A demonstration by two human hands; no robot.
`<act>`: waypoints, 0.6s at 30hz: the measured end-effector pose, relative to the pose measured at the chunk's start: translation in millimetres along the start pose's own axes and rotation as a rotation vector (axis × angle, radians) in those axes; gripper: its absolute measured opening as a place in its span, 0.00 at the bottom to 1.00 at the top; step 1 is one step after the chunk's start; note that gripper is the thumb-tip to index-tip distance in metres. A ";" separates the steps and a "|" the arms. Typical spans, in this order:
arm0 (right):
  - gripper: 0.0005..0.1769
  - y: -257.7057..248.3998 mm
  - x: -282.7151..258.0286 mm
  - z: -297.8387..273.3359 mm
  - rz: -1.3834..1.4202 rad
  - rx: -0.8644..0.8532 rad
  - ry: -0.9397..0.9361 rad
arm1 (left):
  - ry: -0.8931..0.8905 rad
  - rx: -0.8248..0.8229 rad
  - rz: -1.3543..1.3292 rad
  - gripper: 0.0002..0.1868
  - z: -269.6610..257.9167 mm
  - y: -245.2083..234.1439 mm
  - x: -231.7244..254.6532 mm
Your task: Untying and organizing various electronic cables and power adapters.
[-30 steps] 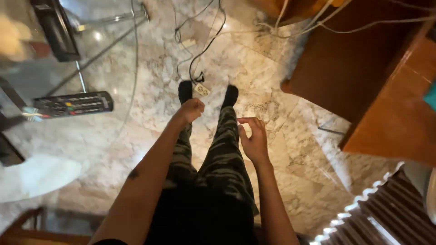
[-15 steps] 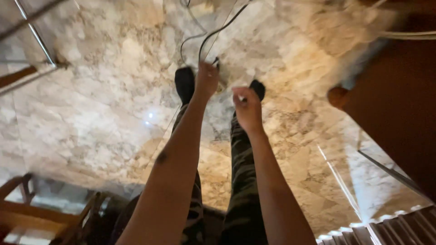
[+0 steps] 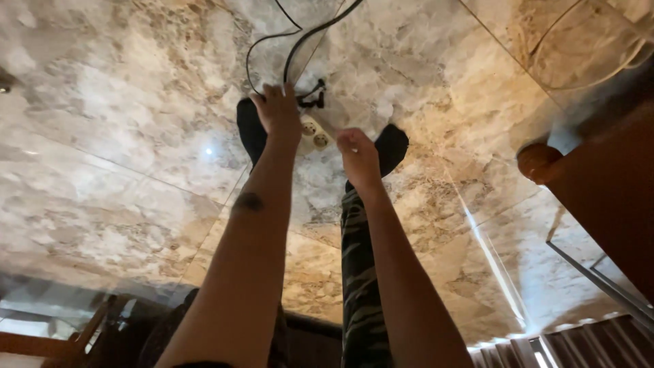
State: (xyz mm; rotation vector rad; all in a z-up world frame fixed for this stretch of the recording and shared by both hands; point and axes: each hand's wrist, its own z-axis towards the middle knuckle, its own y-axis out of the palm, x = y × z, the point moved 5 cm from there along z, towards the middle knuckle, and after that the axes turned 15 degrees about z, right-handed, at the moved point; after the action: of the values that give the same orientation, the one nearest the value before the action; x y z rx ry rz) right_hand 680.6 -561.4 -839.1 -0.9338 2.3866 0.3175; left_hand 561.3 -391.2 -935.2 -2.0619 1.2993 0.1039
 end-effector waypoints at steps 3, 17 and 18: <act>0.09 -7.5 44.1 -8.1 -0.031 -0.012 -0.026 | 0.104 -0.163 0.050 0.14 -1.0 42.9 -11.3; 0.40 51.8 -179.8 -94.9 1.255 -0.424 0.417 | 0.286 -0.593 -2.587 0.13 -294.9 -281.8 -70.6; 0.34 45.3 -194.3 -93.2 1.288 -0.384 0.318 | 0.423 -0.522 -2.692 0.17 -314.9 -300.2 -83.1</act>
State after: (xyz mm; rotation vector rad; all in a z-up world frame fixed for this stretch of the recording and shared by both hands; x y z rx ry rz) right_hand 729.4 -458.5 -650.6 0.6277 2.9547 1.1724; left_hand 678.3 -433.1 -510.1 -2.3578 -2.1189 -1.1832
